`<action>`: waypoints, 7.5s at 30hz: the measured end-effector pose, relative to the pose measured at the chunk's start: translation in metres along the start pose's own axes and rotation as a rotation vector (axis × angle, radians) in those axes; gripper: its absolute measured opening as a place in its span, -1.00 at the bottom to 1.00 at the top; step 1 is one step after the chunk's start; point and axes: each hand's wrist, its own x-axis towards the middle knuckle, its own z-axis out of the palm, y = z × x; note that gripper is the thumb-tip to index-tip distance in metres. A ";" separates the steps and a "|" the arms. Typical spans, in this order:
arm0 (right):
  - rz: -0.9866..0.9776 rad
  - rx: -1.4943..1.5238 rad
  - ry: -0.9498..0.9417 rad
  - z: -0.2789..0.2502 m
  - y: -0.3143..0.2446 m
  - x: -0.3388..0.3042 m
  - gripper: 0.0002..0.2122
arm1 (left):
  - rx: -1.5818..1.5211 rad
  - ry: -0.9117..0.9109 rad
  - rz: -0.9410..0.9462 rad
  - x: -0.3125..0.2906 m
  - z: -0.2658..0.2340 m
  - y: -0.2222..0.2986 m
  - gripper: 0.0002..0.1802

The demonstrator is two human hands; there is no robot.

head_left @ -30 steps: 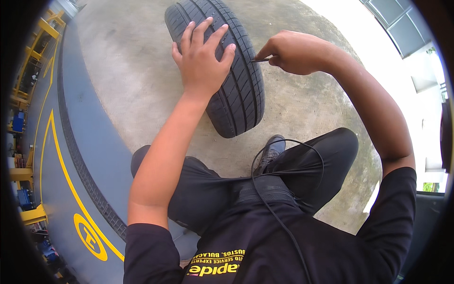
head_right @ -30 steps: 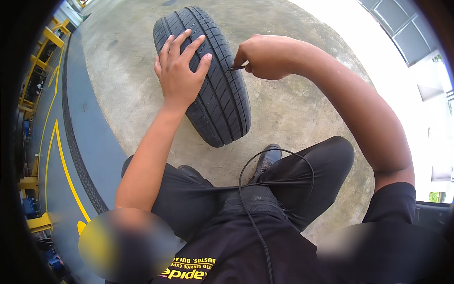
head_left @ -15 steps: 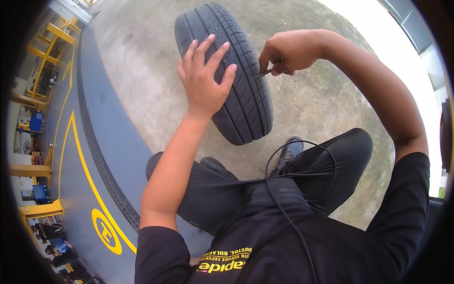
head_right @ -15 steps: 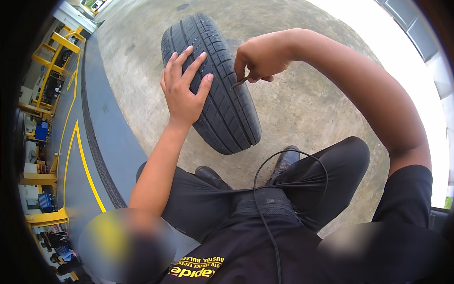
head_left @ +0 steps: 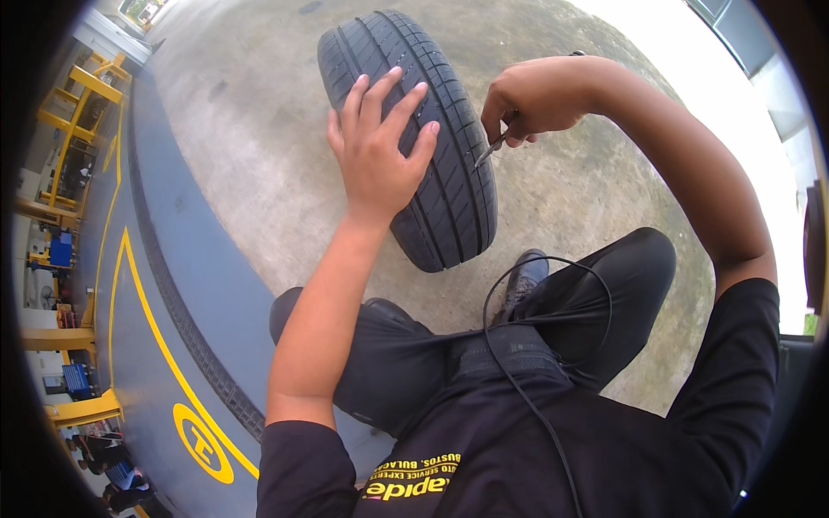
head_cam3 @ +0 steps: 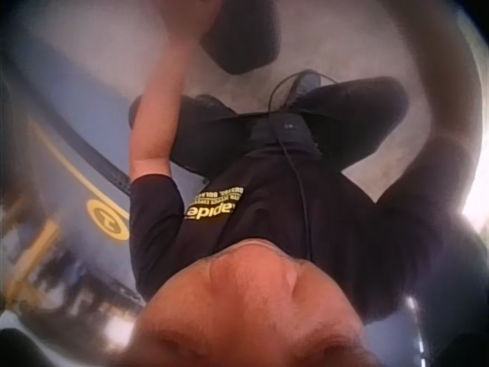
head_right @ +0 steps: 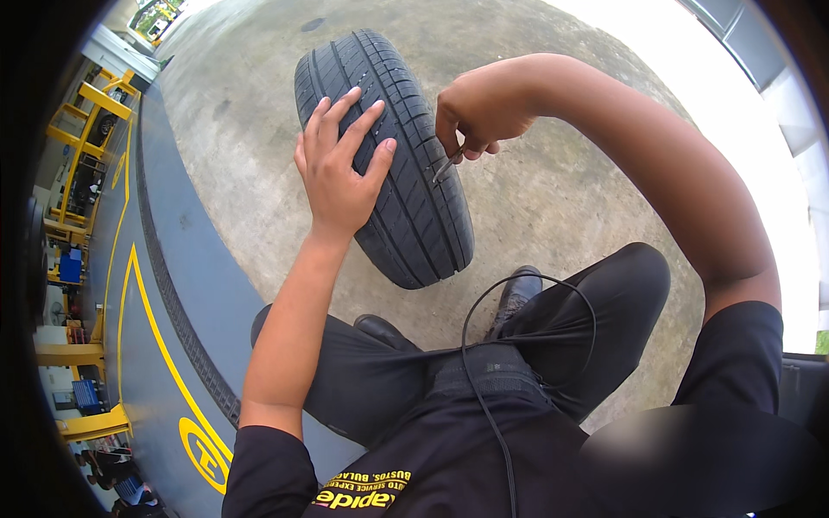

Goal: The person kneels on the floor and uses a screwdriver to probe the tread grooves of a car tire. They repeatedly insert the tool into the treads and rotate the tire to access different sections.

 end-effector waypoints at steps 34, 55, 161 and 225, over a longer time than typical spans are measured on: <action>0.031 -0.064 0.193 0.058 0.002 -0.006 -0.73 | -0.024 0.063 0.002 0.007 0.016 -0.019 -0.54; 0.082 -0.006 0.369 0.091 0.007 -0.016 -0.74 | 0.013 0.014 0.002 0.011 0.014 -0.033 -0.40; 0.236 0.724 0.574 0.129 -0.031 0.006 -0.56 | -0.203 0.075 -0.250 0.029 0.014 -0.053 -0.55; 0.077 2.020 0.301 0.096 -0.066 -0.011 -0.72 | 0.173 -0.467 -0.104 0.132 0.012 -0.037 -0.53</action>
